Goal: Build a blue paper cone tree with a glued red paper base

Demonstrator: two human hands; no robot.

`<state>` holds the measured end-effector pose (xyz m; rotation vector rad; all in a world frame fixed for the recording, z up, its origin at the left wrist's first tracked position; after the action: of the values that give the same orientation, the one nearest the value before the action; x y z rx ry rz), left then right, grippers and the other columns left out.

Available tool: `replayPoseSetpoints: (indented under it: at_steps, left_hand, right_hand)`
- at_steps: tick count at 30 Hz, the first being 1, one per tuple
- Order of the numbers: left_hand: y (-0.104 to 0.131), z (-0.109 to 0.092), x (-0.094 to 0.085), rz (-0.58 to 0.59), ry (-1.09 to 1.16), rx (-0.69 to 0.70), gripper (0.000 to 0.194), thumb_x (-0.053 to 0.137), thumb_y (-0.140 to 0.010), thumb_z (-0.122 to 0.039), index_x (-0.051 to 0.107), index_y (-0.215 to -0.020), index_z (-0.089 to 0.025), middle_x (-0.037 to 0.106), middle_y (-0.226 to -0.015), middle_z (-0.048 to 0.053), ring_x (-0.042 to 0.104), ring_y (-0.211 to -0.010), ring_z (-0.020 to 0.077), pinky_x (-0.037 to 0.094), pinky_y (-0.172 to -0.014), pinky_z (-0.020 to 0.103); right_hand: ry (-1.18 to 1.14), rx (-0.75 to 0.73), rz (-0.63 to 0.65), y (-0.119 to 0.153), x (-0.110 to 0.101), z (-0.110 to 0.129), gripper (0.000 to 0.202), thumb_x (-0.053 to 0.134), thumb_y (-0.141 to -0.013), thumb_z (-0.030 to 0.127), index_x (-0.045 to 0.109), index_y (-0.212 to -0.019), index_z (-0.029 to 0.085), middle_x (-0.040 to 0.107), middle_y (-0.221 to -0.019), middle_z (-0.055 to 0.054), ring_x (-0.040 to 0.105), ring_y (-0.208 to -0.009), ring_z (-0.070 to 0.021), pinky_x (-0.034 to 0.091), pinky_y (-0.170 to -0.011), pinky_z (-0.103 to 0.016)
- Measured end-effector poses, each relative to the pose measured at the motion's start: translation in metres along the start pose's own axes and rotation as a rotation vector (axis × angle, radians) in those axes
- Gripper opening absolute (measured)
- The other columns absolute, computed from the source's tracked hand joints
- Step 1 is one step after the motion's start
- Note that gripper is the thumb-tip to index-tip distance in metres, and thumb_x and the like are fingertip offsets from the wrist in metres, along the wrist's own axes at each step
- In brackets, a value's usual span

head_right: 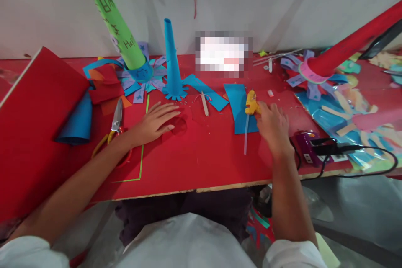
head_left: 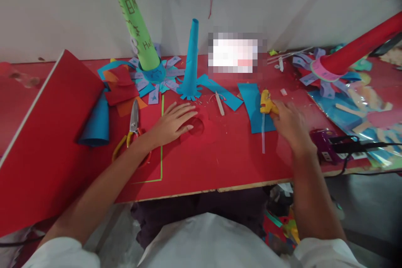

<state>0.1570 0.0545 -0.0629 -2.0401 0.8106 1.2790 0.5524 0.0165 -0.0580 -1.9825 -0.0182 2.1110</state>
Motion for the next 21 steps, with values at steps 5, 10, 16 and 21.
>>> replayPoseSetpoints:
  at_steps: [5, 10, 16, 21]
  left_hand:
    - [0.001, 0.000, 0.010, 0.010, -0.033, -0.028, 0.060, 0.040, -0.111, -0.055, 0.049, -0.160, -0.021, 0.045, -0.169, 0.010, 0.038, -0.160, 0.0287, 0.014, -0.136, 0.058]
    - [0.003, 0.000, 0.018, 0.095, -0.055, 0.016, 0.058, 0.034, -0.113, -0.054, 0.042, -0.164, -0.028, 0.036, -0.174, 0.006, 0.029, -0.164, 0.0297, 0.009, -0.136, 0.061]
    - [0.005, 0.000, 0.017, 0.071, -0.063, 0.045, 0.055, 0.030, -0.114, -0.051, 0.045, -0.163, -0.031, 0.038, -0.173, 0.004, 0.028, -0.165, 0.0295, 0.014, -0.136, 0.061]
    - [0.006, 0.000, 0.017, 0.057, -0.089, 0.044, 0.055, 0.032, -0.114, -0.051, 0.045, -0.163, -0.030, 0.038, -0.173, 0.005, 0.032, -0.163, 0.0304, 0.015, -0.135, 0.062]
  right_hand:
    - [-0.042, 0.066, -0.089, -0.006, -0.001, 0.001, 0.043, 0.062, -0.093, 0.020, 0.068, -0.135, 0.017, 0.068, -0.116, -0.024, 0.060, -0.104, -0.0322, 0.042, -0.085, -0.042]
    - [-0.202, -0.001, -0.290, -0.005, -0.018, 0.005, 0.050, 0.059, -0.083, 0.012, 0.068, -0.131, 0.021, 0.068, -0.122, -0.018, 0.061, -0.112, -0.0316, 0.048, -0.095, -0.043]
    - [-0.325, -0.042, -0.479, -0.010, -0.039, 0.002, 0.043, 0.064, -0.078, 0.018, 0.069, -0.120, 0.022, 0.073, -0.111, -0.013, 0.065, -0.102, -0.0289, 0.051, -0.091, -0.041]
    - [-0.336, 0.086, -0.541, -0.014, -0.036, -0.012, 0.042, 0.069, -0.080, 0.024, 0.070, -0.121, 0.018, 0.075, -0.111, -0.016, 0.068, -0.102, -0.0296, 0.051, -0.089, -0.041]
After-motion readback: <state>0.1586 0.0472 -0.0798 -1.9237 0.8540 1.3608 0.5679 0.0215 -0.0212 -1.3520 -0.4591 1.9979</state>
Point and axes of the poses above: each hand's wrist, its own y-axis away from the middle knuckle, its own x-axis out of the palm, z = x × y, the point moved 8 cm from there along -y, towards the middle knuckle
